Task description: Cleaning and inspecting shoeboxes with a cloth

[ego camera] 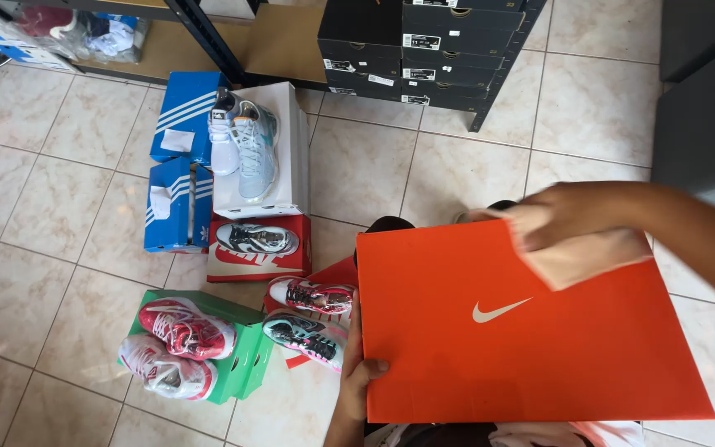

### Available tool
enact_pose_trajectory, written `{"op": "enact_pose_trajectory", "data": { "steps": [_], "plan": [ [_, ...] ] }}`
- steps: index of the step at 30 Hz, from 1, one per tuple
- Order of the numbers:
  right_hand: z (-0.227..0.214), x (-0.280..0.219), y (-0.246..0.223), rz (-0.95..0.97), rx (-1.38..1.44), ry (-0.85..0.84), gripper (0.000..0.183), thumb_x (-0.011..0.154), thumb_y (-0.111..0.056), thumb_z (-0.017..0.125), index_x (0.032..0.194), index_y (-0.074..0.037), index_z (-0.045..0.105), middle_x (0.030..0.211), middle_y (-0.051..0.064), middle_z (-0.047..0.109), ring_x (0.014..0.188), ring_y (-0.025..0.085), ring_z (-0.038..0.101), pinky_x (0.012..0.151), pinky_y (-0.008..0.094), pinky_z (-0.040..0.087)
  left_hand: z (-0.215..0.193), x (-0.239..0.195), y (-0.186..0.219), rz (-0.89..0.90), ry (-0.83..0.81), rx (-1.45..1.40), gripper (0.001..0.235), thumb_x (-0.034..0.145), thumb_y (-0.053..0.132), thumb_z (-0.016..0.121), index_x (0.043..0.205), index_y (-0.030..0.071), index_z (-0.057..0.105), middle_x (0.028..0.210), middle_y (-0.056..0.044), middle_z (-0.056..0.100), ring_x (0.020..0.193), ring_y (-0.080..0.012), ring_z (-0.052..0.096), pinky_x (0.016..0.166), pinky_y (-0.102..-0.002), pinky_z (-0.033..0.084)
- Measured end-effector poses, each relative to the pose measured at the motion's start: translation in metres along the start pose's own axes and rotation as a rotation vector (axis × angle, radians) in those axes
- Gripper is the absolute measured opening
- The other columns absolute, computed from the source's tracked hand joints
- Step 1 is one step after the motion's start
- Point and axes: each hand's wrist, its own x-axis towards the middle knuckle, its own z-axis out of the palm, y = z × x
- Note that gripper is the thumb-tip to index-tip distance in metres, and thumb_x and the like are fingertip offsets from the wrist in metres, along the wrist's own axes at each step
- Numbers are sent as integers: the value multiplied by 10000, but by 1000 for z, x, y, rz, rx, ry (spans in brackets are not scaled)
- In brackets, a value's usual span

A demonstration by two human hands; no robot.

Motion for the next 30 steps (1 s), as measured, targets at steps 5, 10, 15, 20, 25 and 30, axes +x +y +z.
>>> {"op": "enact_pose_trajectory", "data": {
  "steps": [5,10,15,20,25,30],
  "plan": [
    [-4,-23,51,112,-102,216,443,758,-599,704,981,-255,873,1132,-52,880,1036,187,840,897,356,660,-1,7,0,-39,-19,43,1234,496,391,609,1616,86,191,1746,-144,47,1599,-382,-31,1175,-645,50],
    [23,4,-62,-90,-284,245,801,780,-704,649,1448,-286,510,1361,13,667,1064,276,746,928,453,593,11,12,12,-55,-29,-11,1234,483,325,587,1619,62,182,1733,-165,128,1590,-370,70,1186,-580,119],
    [89,7,-116,-812,-470,800,887,964,-754,120,1643,-184,120,1680,283,122,1507,465,211,1117,668,250,8,11,7,-49,-10,-36,1164,538,303,582,1609,37,214,1719,-176,183,1580,-347,126,1198,-523,153],
    [145,-69,-71,-1085,-552,524,881,915,-576,623,1612,-119,335,1719,228,116,1580,386,86,1195,513,142,-3,5,2,21,-53,-85,1139,570,224,597,1617,35,189,1714,-180,205,1588,-358,130,1216,-539,114],
    [99,-36,11,-880,-580,713,881,872,-663,468,1594,-193,287,1702,206,168,1568,381,164,1222,585,180,3,9,6,-32,-12,-29,1201,483,277,595,1608,57,239,1728,-158,175,1598,-372,78,1193,-584,113],
    [62,0,-64,-766,-545,809,957,872,-637,541,1625,-151,207,1689,255,167,1523,404,239,1180,556,236,16,14,16,-66,-32,-93,1159,527,222,568,1620,69,214,1721,-160,205,1581,-342,130,1182,-510,133]
  ]
}}
